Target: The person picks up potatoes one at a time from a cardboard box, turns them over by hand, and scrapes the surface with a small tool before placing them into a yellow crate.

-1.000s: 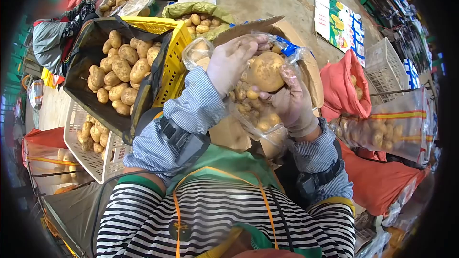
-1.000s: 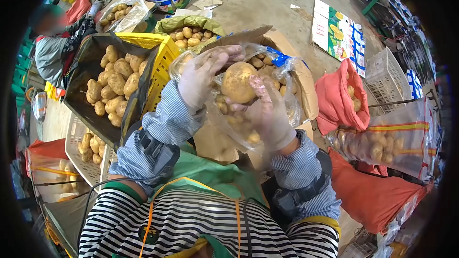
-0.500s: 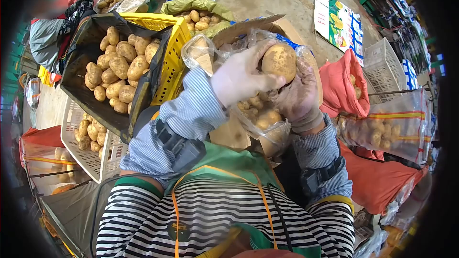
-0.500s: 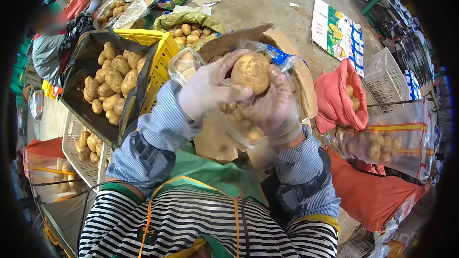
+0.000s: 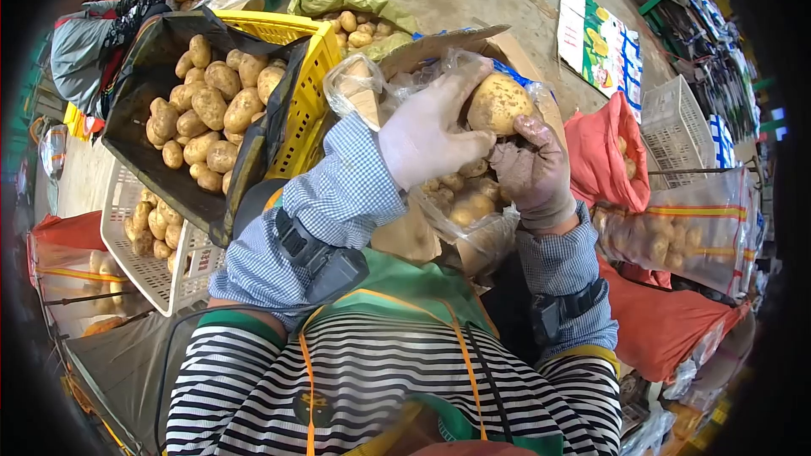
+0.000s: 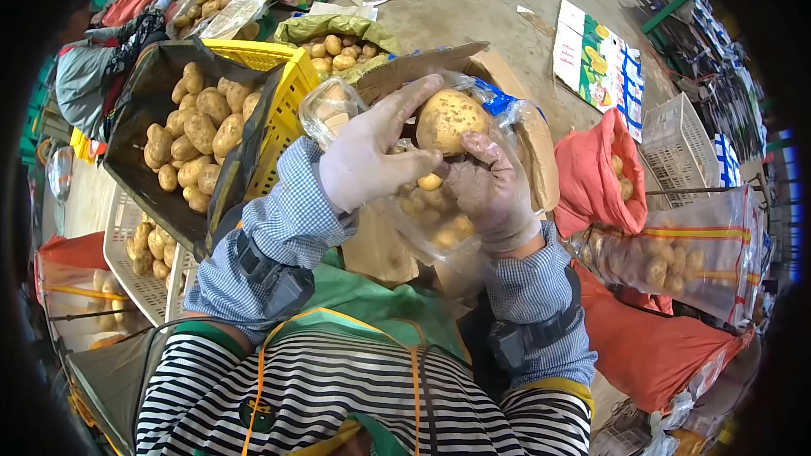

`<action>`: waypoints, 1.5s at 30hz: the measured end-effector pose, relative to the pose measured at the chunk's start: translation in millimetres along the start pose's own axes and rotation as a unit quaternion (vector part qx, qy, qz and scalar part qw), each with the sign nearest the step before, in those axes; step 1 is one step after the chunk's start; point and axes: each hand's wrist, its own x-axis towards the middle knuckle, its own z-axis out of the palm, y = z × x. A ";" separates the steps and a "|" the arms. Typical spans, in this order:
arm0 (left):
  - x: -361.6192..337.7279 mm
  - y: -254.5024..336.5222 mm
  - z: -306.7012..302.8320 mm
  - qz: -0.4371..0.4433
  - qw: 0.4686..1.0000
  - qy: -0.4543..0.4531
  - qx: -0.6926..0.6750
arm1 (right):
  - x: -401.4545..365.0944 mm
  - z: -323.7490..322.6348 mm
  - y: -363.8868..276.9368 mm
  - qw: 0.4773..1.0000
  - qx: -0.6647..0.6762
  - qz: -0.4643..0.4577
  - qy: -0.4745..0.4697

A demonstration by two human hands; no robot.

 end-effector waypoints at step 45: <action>4.9 1.1 6.4 -0.016 0.984 0.002 -0.178 | -2.0 -3.1 6.0 0.999 -0.028 0.041 0.008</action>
